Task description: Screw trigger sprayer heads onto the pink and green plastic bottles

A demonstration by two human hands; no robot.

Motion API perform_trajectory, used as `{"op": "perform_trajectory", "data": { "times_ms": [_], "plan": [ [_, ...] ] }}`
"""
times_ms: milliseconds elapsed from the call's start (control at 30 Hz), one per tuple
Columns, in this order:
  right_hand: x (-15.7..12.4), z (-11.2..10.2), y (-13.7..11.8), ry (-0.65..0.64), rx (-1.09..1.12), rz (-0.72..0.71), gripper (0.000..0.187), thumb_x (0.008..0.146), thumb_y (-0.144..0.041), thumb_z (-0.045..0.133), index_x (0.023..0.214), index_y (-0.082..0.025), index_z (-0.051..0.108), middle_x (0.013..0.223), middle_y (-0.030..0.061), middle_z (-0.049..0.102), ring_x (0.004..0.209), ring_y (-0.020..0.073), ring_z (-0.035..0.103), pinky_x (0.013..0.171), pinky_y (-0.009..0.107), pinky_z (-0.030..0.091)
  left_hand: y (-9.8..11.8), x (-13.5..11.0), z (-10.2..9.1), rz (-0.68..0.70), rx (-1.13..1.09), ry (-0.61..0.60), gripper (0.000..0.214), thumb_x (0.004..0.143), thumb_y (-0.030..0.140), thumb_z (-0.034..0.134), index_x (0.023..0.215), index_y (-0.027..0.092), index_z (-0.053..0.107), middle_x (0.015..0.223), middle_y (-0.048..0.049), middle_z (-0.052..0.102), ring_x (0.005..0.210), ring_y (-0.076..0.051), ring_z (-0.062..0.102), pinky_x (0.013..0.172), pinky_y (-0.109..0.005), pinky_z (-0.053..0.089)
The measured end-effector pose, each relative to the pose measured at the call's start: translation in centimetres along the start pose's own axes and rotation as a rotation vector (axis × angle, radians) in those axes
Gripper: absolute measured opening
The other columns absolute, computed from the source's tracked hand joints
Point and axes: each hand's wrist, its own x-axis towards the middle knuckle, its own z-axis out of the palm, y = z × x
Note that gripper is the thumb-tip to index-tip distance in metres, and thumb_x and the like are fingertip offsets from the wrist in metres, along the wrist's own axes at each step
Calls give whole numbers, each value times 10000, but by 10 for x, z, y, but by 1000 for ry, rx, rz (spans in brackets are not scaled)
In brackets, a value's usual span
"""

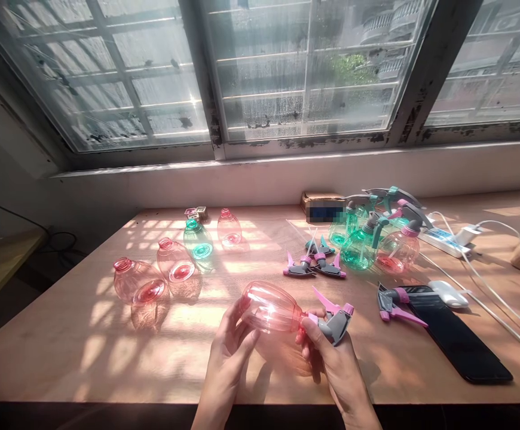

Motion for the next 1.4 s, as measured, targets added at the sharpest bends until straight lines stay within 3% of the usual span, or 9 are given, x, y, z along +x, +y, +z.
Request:
{"op": "perform_trajectory", "data": {
  "times_ms": [200, 367, 633, 867, 1400],
  "plan": [
    [0, -1, 1, 2, 2, -7, 529, 768, -589, 922, 1003, -218, 628, 653, 17, 717, 491, 149, 571, 337, 172, 358, 13, -4, 4, -16, 49, 13, 472, 907, 442, 799, 1345, 298, 696, 1520, -91, 666, 1373, -310, 636, 1170, -427, 488],
    [2, -3, 2, -2, 49, -1, 571, 660, -528, 1007, 987, -220, 656, 642, -10, 708, 509, 144, 574, 426, 203, 446, 14, -4, 5, -26, 54, 37, 453, 899, 481, 800, 1290, 273, 703, 1449, -98, 712, 1324, -312, 670, 1132, -435, 517],
    [2, -4, 1, -20, 32, -19, 482, 747, -554, 952, 957, -218, 678, 649, 2, 723, 526, 131, 583, 476, 192, 443, 8, -3, 2, -7, 16, 45, 433, 895, 444, 809, 1270, 268, 683, 1491, -107, 673, 1260, -303, 687, 1091, -435, 531],
    [3, -5, 2, -38, 20, -27, 468, 744, -510, 960, 967, -229, 660, 648, -6, 718, 514, 131, 580, 461, 178, 421, 7, 0, 2, 23, -15, 0, 434, 886, 364, 827, 1285, 283, 678, 1487, -110, 666, 1339, -317, 644, 1119, -436, 505],
    [4, -7, 3, -43, 34, -18, 421, 760, -476, 951, 938, -227, 663, 642, -17, 708, 524, 118, 587, 501, 163, 448, 5, -1, -1, 24, 23, -29, 483, 882, 382, 829, 1325, 283, 663, 1495, -114, 645, 1337, -326, 640, 1132, -439, 499]
  ]
}}
